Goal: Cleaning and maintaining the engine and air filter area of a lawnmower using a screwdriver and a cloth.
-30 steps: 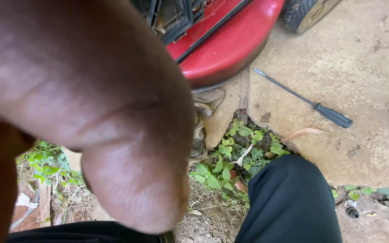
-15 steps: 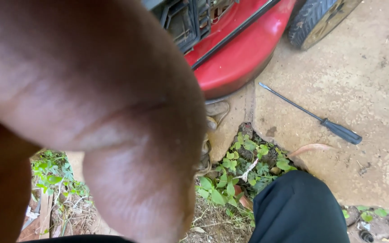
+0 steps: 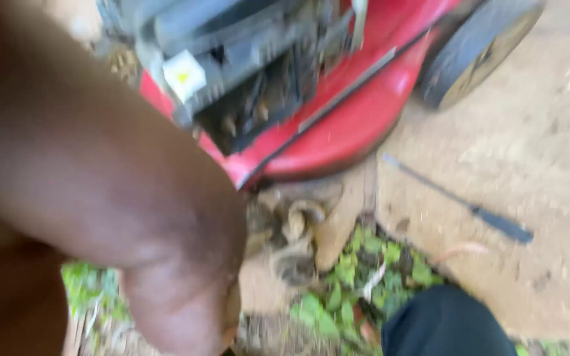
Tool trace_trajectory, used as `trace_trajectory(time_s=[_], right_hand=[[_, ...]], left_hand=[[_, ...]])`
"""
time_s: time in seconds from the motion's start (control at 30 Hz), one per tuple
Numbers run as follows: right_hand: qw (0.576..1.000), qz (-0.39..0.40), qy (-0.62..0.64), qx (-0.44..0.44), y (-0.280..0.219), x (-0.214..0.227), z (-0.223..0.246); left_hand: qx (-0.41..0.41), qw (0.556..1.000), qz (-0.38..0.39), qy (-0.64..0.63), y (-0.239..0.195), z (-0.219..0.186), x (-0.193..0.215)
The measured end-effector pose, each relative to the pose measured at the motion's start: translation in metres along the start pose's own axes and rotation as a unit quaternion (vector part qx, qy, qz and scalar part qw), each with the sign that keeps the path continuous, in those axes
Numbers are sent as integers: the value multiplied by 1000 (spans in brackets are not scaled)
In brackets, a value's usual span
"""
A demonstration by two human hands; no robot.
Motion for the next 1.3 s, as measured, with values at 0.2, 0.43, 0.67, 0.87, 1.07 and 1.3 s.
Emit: trace_trajectory(time_s=[0.2,0.43,0.67,0.87,1.07,1.3], right_hand=[[976,-12,18,219,-201,-196,60],[887,186,-254,339,-239,-387,34],[903,176,-207,332,-238,-398,50],[786,257,347,442,-264,-357,77],[678,238,441,537,-276,-318,90],[885,-208,-273,315,-92,-182,-15]], left_hand=[[-79,997,-19,-5,28,-17,-18],[-92,979,-142,115,64,14,-26],[-18,986,-107,124,75,45,-23],[198,936,273,103,62,73,-92],[231,945,233,22,79,93,-121],[277,955,105,20,99,111,-105]])
Point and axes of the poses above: each hand's wrist, its own y-axis towards the middle knuckle, its own x-axis out of the back of the hand, z = x × y, the point moved 6 cm from there along y, towards the middle knuckle, and after that the axes turned 15 degrees about x, right-handed, at the moved point
